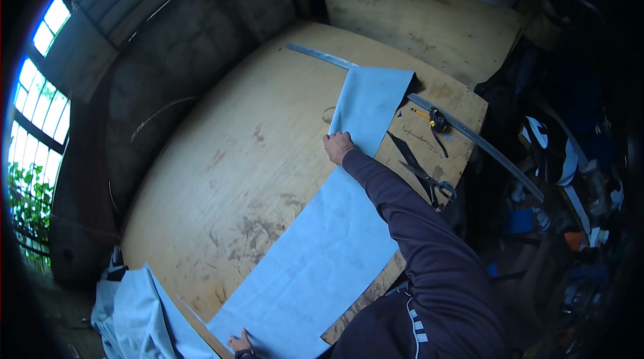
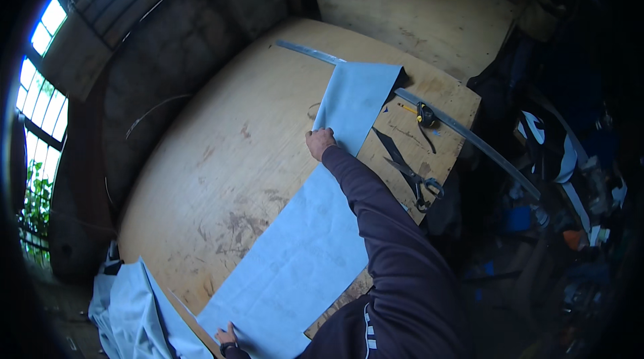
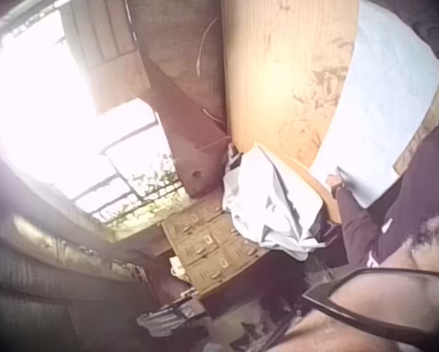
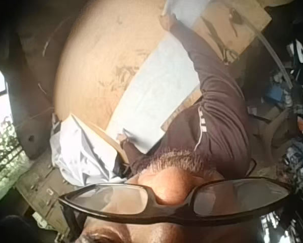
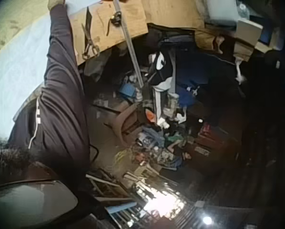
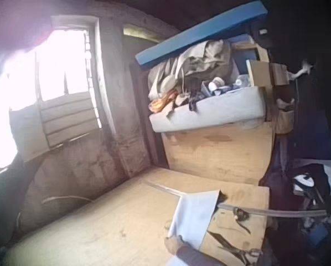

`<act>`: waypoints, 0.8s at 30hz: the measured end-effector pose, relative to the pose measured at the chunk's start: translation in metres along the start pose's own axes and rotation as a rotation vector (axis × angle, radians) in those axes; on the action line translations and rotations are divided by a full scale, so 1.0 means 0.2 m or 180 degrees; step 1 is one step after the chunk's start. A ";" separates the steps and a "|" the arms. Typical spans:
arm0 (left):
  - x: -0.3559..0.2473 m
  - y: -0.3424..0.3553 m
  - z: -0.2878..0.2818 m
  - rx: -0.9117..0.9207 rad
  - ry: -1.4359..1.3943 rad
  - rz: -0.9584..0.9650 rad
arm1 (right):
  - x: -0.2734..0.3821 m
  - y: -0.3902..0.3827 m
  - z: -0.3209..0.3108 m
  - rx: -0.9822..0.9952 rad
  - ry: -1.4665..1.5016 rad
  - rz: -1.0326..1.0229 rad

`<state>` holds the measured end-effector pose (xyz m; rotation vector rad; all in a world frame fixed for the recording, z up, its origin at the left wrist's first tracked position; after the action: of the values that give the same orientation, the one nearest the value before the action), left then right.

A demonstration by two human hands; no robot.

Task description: The person lays out and aligns leather material on a wooden table, then cuts and trims along the edges of the piece using scissors.

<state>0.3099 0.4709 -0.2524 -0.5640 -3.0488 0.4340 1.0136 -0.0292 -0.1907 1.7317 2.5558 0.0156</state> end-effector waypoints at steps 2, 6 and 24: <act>0.08 0.00 -0.02 -0.0142 0.0130 -0.0024 | -0.01 0.04 -0.09 -0.0055 0.0156 0.0043; 0.11 -0.01 0.01 -0.0232 0.0237 -0.0014 | -0.25 0.10 -0.58 -0.1035 0.0737 0.0187; 0.02 -0.14 0.01 -0.0439 -0.0281 -0.0019 | -0.92 -0.78 -3.19 -0.2227 0.2725 -0.1511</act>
<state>0.2953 0.4465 -0.2477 -0.5544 -3.1827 0.2563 0.9046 -0.2430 0.4482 0.9112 2.7930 1.6967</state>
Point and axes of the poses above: each hand's wrist, its own y-axis towards the middle knuckle, its own z-axis out of the palm, x = y × z, the point moved 9 cm from there along y, towards the middle knuckle, and after that the axes turned 3 degrees about -x, right-handed, at the moved point
